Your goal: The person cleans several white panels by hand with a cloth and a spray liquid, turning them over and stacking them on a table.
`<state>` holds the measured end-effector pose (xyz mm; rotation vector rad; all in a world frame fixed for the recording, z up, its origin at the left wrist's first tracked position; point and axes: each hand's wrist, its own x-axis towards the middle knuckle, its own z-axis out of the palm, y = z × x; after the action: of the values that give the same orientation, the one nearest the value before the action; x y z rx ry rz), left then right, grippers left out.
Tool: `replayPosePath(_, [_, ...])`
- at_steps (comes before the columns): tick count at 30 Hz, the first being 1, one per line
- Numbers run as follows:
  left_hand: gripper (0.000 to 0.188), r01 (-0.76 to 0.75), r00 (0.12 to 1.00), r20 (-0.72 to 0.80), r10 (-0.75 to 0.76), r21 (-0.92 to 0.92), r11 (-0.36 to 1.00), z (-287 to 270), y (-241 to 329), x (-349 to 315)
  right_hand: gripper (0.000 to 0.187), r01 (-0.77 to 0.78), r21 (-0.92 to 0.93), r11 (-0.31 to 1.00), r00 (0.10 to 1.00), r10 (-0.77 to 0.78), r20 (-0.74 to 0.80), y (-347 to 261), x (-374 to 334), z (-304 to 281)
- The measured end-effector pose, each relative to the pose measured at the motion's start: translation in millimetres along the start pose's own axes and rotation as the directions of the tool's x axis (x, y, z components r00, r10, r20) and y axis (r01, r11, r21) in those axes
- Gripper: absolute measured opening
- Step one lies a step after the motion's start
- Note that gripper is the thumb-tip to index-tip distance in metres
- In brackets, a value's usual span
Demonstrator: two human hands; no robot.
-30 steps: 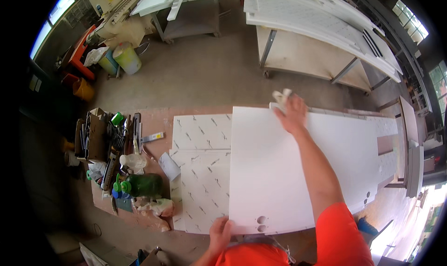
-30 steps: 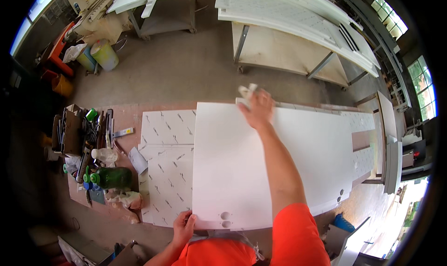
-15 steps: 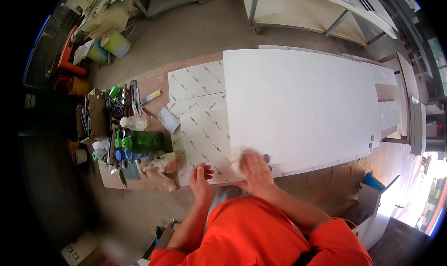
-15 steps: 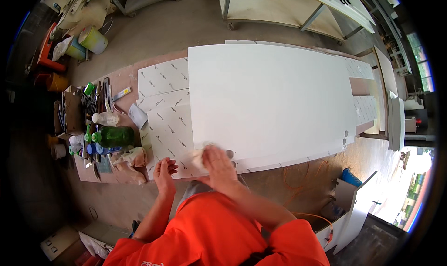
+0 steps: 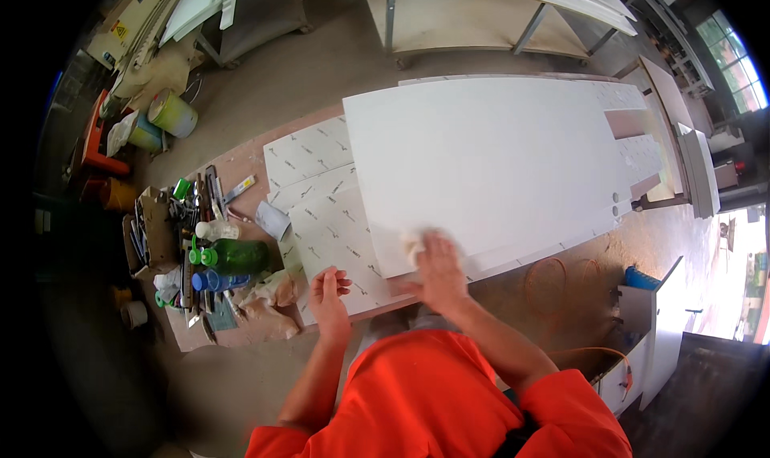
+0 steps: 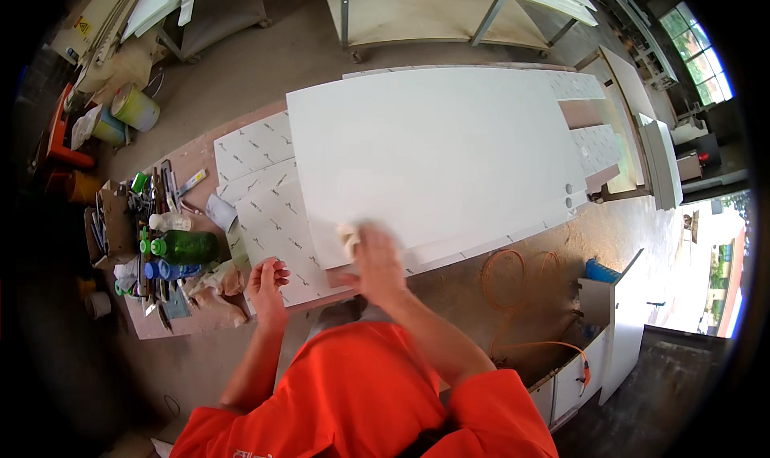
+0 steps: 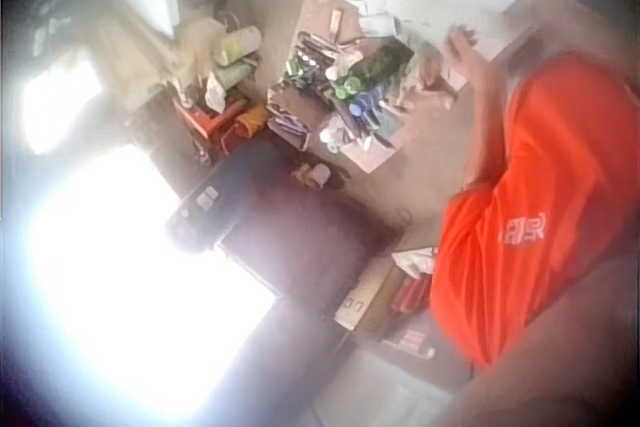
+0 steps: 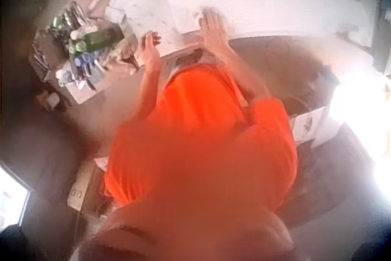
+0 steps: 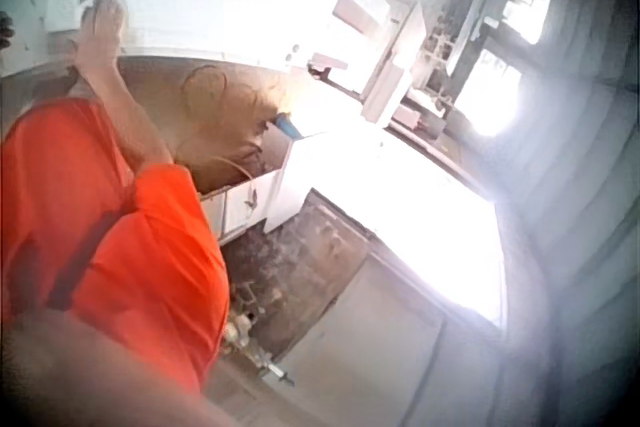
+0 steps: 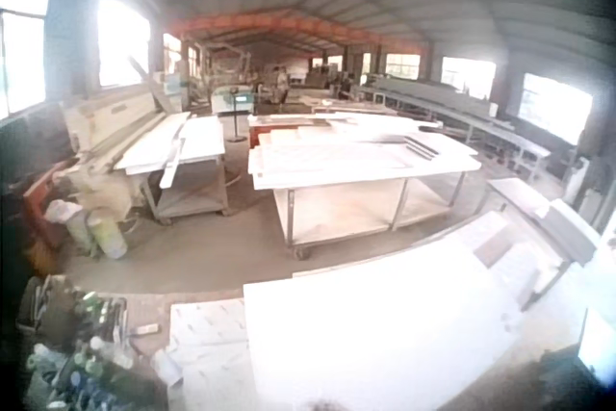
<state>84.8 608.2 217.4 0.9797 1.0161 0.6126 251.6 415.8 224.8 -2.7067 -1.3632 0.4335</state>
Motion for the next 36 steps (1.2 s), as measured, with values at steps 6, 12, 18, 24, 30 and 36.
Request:
replayPosePath(6, [0.021, -0.156, 0.985, 0.094, 0.144, 0.138, 0.978, 16.5, -0.5, 14.3, 0.110, -0.677, 0.053, 0.734, 0.692, 0.659, -0.296, 220.5, -56.1, -7.6])
replayPosePath(12, [0.026, -0.515, 0.836, 0.446, 0.319, 0.440, 0.735, 117.5, -21.1, 33.4, 0.110, -0.282, 0.136, 0.950, 0.880, 0.312, -0.359, 105.8, -14.7, 6.5])
replayPosePath(18, [0.046, -0.817, 0.524, 0.724, 0.448, 0.577, 0.022, 200.7, -54.9, 37.1, 0.104, -0.216, 0.159, 0.963, 0.895, 0.261, -0.363, 183.5, -37.1, -7.7])
replayPosePath(24, [0.049, -0.800, 0.509, 0.773, 0.379, 0.587, -0.123, 202.1, -51.8, 32.9, 0.105, -0.556, 0.235, 0.797, 0.703, 0.602, -0.378, 411.7, -77.9, -42.2])
replayPosePath(30, [0.048, -0.763, 0.553, 0.768, 0.323, 0.622, -0.176, 219.9, -48.0, 25.0, 0.106, -0.763, 0.355, 0.539, 0.424, 0.833, -0.355, 627.1, -112.5, -76.0])
replayPosePath(36, [0.051, -0.735, 0.549, 0.774, 0.316, 0.627, -0.260, 227.7, -52.4, 24.2, 0.110, -0.744, 0.213, 0.633, 0.575, 0.769, -0.280, 553.1, -96.5, -64.4])
